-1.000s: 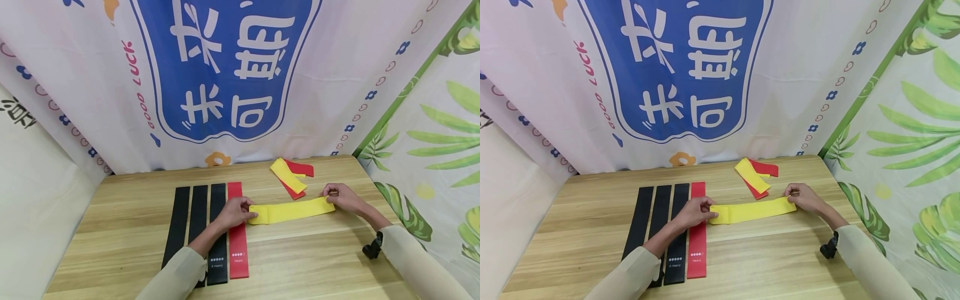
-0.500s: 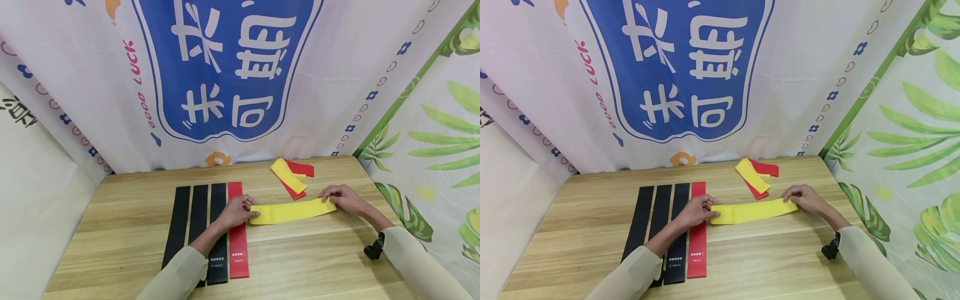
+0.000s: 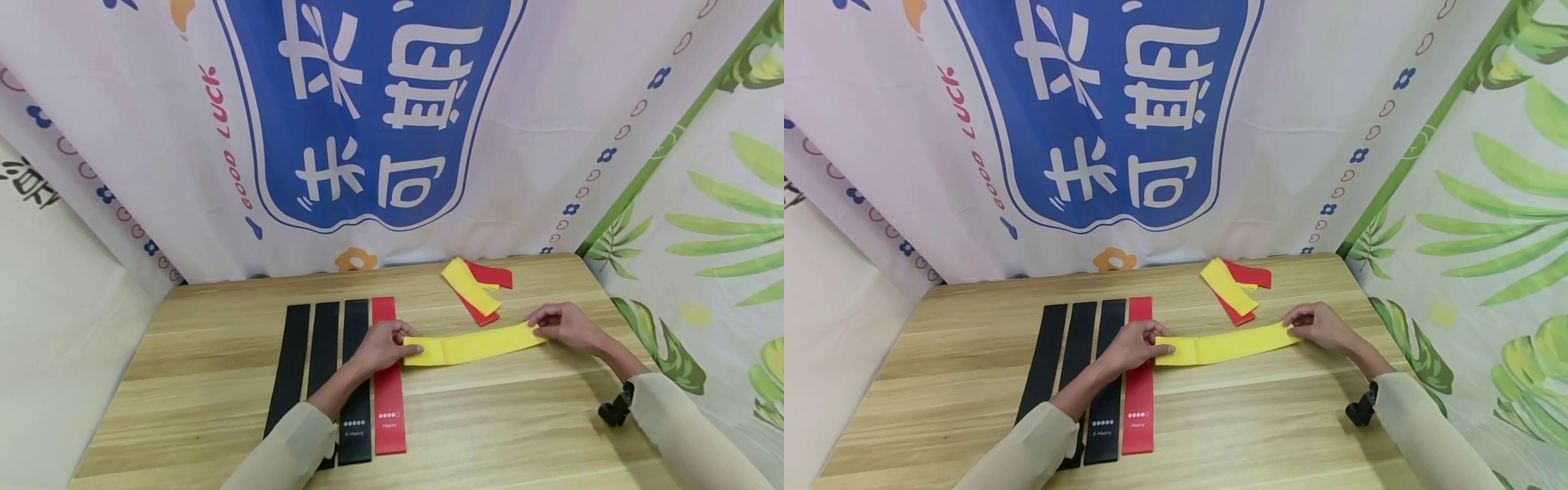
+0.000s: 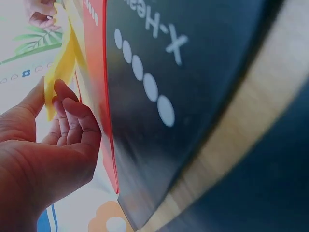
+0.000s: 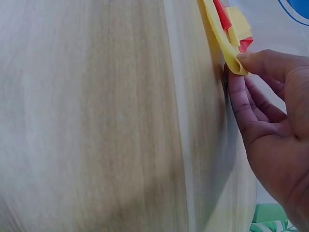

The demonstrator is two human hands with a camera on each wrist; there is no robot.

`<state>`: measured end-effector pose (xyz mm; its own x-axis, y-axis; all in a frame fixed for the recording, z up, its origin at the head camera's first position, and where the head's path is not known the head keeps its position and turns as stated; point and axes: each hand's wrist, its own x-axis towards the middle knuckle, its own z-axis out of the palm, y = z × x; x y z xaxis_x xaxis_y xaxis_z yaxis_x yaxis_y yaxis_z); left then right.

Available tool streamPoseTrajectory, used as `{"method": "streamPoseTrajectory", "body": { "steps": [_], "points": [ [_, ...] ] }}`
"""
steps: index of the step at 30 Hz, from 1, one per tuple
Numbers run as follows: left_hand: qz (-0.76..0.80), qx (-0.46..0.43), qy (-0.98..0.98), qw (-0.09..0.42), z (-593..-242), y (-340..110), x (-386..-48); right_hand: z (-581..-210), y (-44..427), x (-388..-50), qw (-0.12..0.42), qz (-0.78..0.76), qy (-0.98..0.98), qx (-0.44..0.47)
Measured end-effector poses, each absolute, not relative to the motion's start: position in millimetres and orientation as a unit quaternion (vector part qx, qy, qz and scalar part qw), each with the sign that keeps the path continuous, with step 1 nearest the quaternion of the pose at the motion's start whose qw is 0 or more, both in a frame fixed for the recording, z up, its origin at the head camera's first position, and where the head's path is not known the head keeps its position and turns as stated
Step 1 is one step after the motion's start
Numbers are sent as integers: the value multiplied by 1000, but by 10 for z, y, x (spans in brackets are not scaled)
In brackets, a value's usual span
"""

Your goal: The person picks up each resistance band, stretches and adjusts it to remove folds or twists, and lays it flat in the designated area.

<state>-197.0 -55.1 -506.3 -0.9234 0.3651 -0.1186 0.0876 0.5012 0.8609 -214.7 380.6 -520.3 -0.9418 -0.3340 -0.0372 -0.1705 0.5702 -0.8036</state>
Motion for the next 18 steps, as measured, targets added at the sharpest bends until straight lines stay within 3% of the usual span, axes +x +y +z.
{"method": "streamPoseTrajectory", "body": {
  "steps": [8,18],
  "points": [
    [493,103,848,162,-5038,-600,-1951,-5188,3823,-2137,95,-450,881,-113],
    [504,95,847,142,-5034,-633,-1910,-5148,3823,-2138,103,-447,883,-103]
  ]
}}
